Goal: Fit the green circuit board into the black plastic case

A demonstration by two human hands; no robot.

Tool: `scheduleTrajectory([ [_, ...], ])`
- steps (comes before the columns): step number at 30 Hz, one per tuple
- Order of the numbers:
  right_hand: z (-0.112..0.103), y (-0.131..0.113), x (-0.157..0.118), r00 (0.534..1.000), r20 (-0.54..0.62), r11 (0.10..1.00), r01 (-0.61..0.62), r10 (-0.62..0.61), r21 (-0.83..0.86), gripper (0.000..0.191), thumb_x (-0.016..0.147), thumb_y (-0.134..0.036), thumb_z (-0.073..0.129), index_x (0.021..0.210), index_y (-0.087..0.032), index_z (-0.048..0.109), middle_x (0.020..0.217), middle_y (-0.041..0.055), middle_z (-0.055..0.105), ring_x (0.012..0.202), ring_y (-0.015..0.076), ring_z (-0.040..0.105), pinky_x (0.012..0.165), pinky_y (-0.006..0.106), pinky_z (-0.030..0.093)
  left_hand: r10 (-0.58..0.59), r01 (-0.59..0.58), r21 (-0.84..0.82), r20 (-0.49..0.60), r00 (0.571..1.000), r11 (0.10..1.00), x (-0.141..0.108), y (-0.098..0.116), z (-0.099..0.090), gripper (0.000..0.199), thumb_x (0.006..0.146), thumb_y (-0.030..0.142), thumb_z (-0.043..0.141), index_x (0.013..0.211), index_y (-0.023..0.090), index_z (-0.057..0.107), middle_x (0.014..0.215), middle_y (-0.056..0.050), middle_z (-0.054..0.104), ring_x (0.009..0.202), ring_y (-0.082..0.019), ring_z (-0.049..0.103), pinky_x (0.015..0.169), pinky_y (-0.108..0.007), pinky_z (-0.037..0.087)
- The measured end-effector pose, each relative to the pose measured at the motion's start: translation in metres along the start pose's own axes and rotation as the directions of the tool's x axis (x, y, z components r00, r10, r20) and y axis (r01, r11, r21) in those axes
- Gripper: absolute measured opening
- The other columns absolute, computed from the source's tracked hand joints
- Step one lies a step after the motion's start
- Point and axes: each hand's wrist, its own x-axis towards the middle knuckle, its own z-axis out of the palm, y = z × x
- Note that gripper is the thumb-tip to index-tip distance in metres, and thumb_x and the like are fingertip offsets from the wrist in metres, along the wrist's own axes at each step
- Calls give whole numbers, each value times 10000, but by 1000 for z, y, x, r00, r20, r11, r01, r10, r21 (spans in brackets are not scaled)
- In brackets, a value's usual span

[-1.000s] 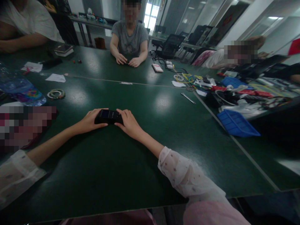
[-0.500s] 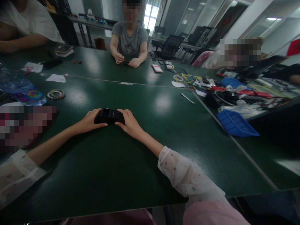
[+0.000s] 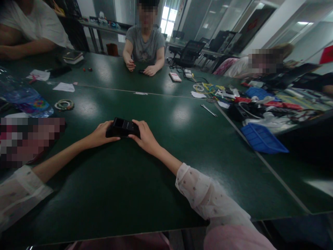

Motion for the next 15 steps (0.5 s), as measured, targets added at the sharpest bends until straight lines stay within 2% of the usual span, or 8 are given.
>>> scheduleTrajectory([
  [8, -2, -3, 0, 999, -36, 1000, -6, 7, 25, 581, 938, -419, 568, 1441, -264, 321, 1276, 127, 506, 1168, 277, 520, 991, 485, 478, 5, -5, 7, -5, 1000, 1000, 0, -2, 2, 772, 794, 596, 640, 1421, 224, 386, 1414, -147, 507, 1317, -378, 448, 1051, -572, 385],
  [15, -3, -3, 0, 990, -133, 999, -35, 38, 26, 594, 944, -478, 530, 1454, -284, 296, 1297, 125, 500, 1208, 287, 511, 1025, 515, 461, 101, -100, 38, -12, 995, 994, 3, -5, 3, 701, 834, 556, 623, 1401, 210, 400, 1373, -152, 542, 1282, -339, 492, 1080, -556, 347],
])
